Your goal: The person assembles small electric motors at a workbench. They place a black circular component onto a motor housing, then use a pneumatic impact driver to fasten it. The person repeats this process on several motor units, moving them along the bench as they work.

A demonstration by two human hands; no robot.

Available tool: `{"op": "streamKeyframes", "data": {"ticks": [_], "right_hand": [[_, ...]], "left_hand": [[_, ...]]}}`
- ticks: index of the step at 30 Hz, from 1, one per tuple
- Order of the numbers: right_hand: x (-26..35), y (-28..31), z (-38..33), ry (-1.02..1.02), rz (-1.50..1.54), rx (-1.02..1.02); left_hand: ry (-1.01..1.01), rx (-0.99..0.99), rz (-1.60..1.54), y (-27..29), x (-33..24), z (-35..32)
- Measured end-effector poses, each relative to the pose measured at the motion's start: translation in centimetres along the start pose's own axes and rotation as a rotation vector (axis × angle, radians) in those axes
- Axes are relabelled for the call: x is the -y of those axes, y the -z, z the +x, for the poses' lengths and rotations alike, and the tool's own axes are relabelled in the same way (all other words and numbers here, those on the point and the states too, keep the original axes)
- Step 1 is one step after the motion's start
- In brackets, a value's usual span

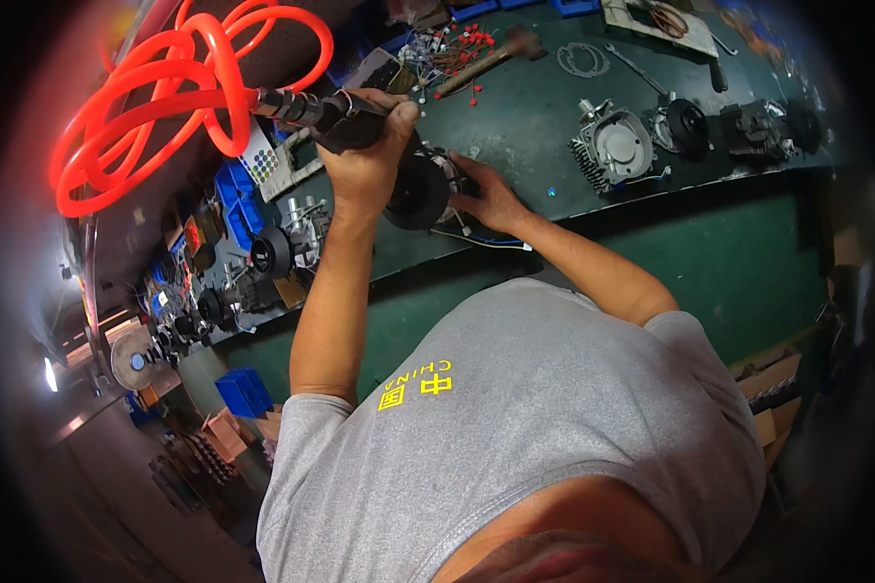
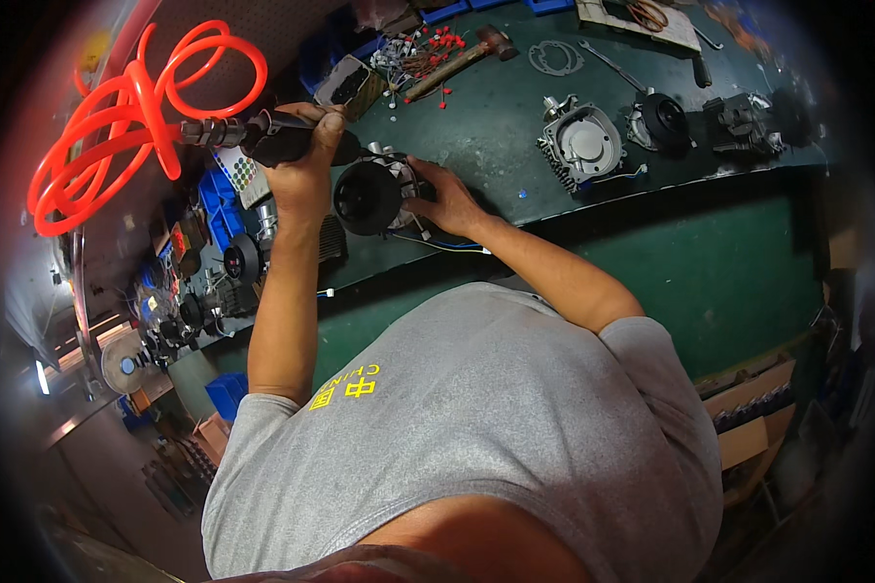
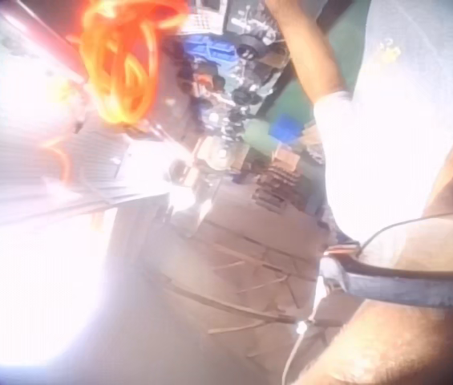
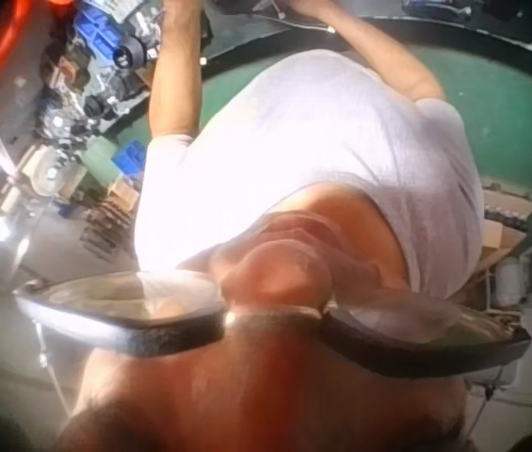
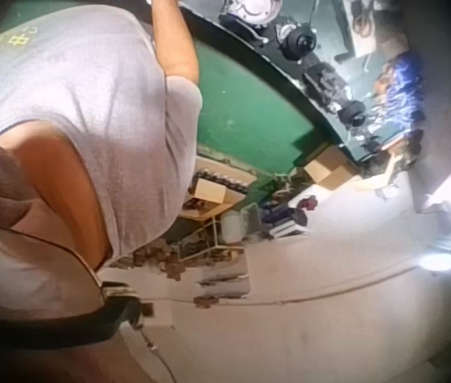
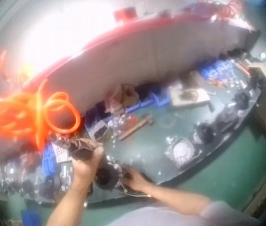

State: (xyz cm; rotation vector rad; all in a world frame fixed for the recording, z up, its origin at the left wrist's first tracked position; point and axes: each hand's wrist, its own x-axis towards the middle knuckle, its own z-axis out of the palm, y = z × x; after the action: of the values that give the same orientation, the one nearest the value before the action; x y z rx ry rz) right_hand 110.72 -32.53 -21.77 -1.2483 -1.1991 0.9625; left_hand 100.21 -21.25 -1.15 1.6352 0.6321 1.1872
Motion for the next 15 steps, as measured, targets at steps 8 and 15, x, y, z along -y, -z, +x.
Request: {"op": "streamKeyframes", "data": {"ticks": [8,15], "right_hand": [[0.0,1.0,2.0,0.011,-0.083,-0.053],[-0.7,0.6,4.6,0.156,-0.26,-0.108]], "left_hand": [[-0.074,-0.045,0.076,0.6,-0.5,0.2],[-0.007,-0.083,0.114,0.2,-2.4,0.4]]}}
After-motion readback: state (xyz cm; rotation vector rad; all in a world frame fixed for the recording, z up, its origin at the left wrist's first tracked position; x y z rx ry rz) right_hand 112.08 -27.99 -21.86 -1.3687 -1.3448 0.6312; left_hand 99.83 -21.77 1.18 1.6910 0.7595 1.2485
